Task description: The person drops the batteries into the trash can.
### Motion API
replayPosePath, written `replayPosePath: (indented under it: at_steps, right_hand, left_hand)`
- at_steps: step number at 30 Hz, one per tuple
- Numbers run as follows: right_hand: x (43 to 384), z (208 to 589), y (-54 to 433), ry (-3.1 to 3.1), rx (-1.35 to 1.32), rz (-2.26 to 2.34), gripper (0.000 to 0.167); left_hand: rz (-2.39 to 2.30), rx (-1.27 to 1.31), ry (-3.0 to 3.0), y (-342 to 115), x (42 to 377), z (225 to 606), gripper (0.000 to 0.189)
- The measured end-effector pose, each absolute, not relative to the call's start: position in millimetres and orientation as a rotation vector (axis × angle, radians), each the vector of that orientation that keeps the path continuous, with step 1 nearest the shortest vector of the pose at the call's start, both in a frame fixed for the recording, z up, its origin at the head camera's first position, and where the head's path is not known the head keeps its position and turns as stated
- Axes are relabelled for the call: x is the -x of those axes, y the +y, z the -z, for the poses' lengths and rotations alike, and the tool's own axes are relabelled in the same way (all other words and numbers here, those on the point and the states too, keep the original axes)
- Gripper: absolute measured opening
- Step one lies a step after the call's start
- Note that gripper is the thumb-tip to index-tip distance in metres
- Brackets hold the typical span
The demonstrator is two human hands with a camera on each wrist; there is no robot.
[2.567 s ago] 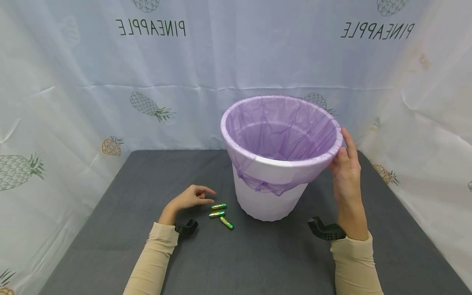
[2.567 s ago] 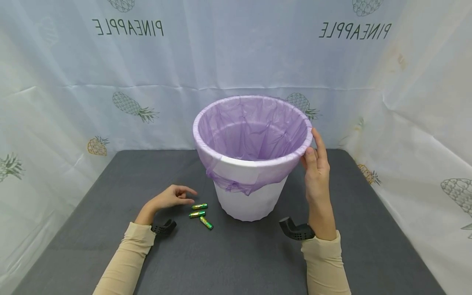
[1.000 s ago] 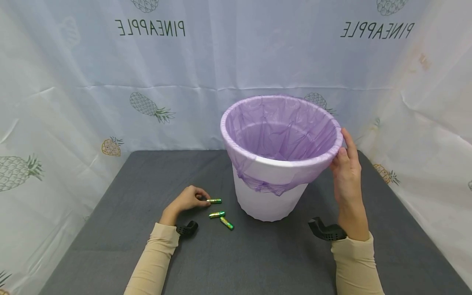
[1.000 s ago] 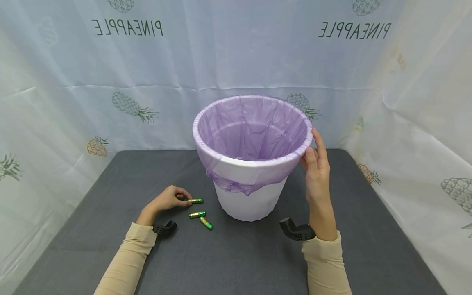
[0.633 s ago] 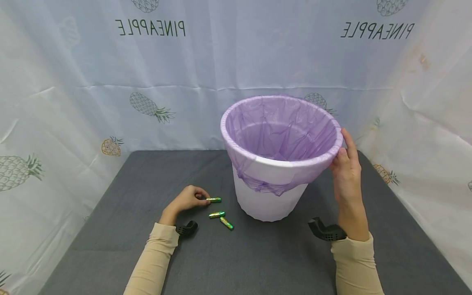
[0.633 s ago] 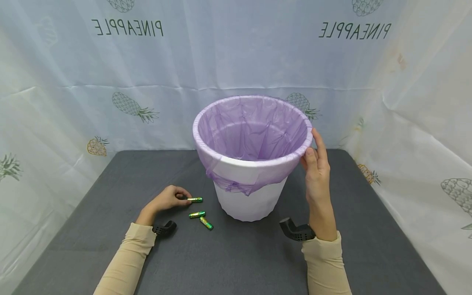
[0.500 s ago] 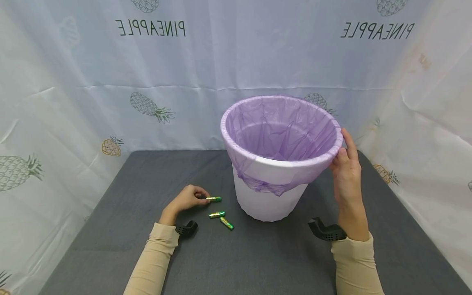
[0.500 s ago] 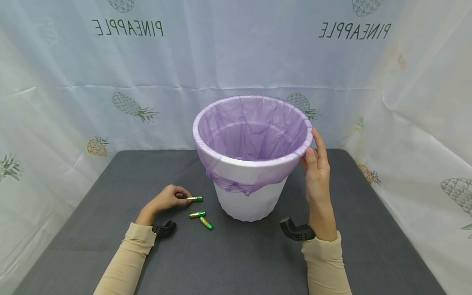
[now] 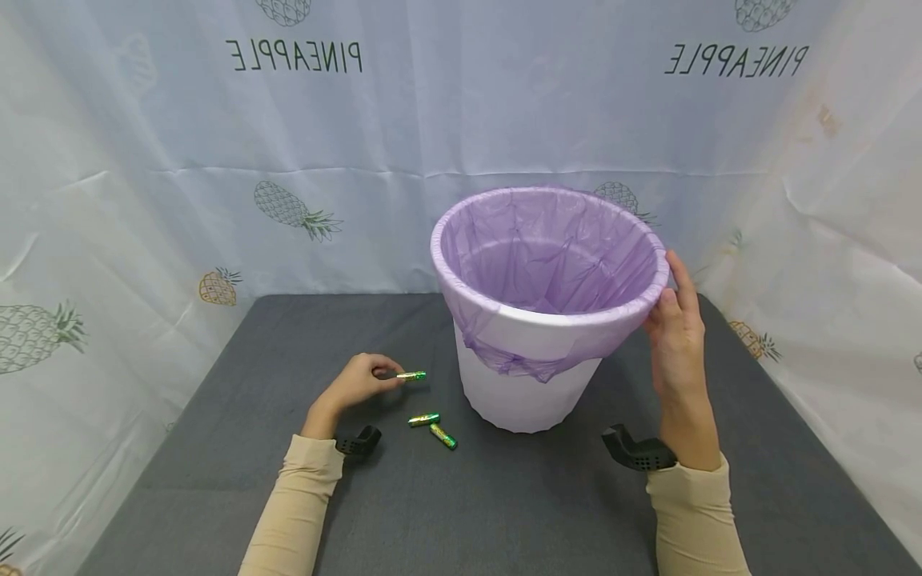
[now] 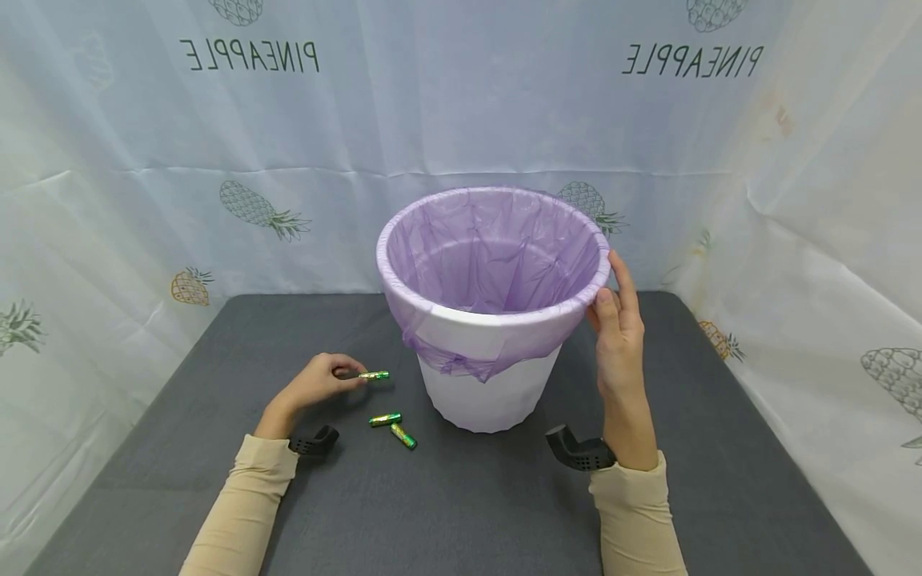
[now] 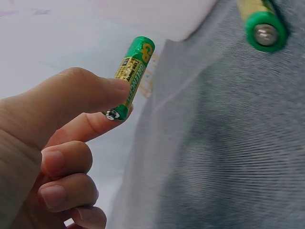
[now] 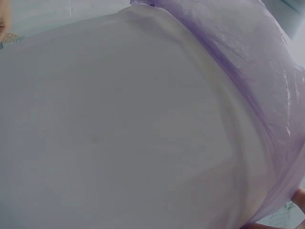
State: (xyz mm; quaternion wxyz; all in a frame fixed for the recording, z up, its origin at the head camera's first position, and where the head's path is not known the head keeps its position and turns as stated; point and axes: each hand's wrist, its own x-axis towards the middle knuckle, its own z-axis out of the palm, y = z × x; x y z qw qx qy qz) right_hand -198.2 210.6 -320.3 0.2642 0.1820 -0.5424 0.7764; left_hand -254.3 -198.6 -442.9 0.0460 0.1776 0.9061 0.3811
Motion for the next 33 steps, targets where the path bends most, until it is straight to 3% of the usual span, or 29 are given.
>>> replayPosePath:
  at_steps: [18, 33]
  right_hand:
    - [200.1, 322.4, 212.1, -1.463, -0.532, -2.093, 0.055]
    - [200.6, 322.7, 213.5, -1.430, -0.637, -2.118, 0.045]
  left_hand:
    - [-1.304, -0.516, 2.818, -203.9, 241.2, 410.3, 0.019]
    - [-1.448, -0.621, 2.969, -199.4, 230.4, 378.1, 0.012]
